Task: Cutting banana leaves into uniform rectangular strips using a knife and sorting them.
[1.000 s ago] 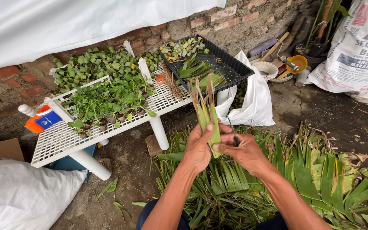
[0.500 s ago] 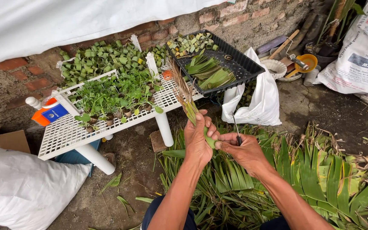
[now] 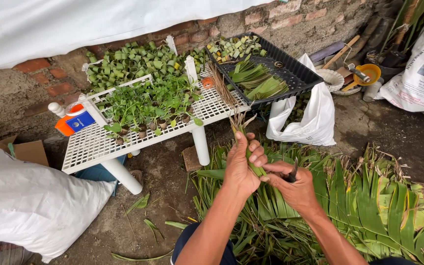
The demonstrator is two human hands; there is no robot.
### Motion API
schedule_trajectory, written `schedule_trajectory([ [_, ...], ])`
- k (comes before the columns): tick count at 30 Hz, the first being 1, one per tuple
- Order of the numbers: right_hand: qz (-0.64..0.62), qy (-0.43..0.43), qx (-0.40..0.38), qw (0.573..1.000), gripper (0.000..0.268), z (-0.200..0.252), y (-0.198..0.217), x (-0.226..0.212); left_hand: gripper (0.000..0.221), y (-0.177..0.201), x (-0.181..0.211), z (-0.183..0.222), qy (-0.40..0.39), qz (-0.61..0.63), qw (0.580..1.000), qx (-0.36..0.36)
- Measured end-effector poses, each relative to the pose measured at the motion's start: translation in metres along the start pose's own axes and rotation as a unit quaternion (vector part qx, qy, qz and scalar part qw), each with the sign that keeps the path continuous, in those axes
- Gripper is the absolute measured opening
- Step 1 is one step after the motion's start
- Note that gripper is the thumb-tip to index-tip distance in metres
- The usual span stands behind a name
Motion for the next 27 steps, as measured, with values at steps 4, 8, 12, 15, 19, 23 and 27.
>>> schedule_trajectory([
  [4,0.013,0.01,0.003,1.0,0.02,-0.005,-0.009,-0.01,0.037,-0.004,0.006,0.007,-0.023,-0.014,0.999,0.03],
  [8,0.018,0.021,0.004,1.0,0.028,0.003,-0.009,-0.005,0.037,0.001,0.006,0.005,-0.024,-0.017,0.999,0.033],
  [12,0.001,0.011,0.057,0.998,0.017,0.011,0.0,0.001,0.038,-0.001,-0.005,0.005,-0.019,-0.031,0.998,0.041],
  [15,-0.003,0.014,0.063,0.998,0.019,0.012,0.004,0.007,0.039,0.008,-0.011,0.0,-0.006,-0.04,0.998,0.044],
  [19,-0.002,-0.014,0.099,0.995,0.013,0.013,0.005,0.0,0.041,0.016,-0.019,-0.003,0.019,-0.041,0.998,0.04],
  [23,-0.007,-0.037,0.112,0.993,0.014,0.014,0.003,0.003,0.039,0.007,-0.017,0.002,0.012,-0.054,0.996,0.063],
  [27,-0.021,-0.052,0.117,0.992,0.019,0.017,0.002,0.003,0.04,0.007,-0.012,0.005,0.008,-0.053,0.996,0.078],
])
Point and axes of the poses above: each hand's wrist, its own z-axis away from the middle knuckle, its own y-axis out of the back of the hand, x = y × z, the point moved 9 cm from there along -z, towards the middle knuckle, and after that the axes turned 9 degrees about -x, right-handed, at the moved point
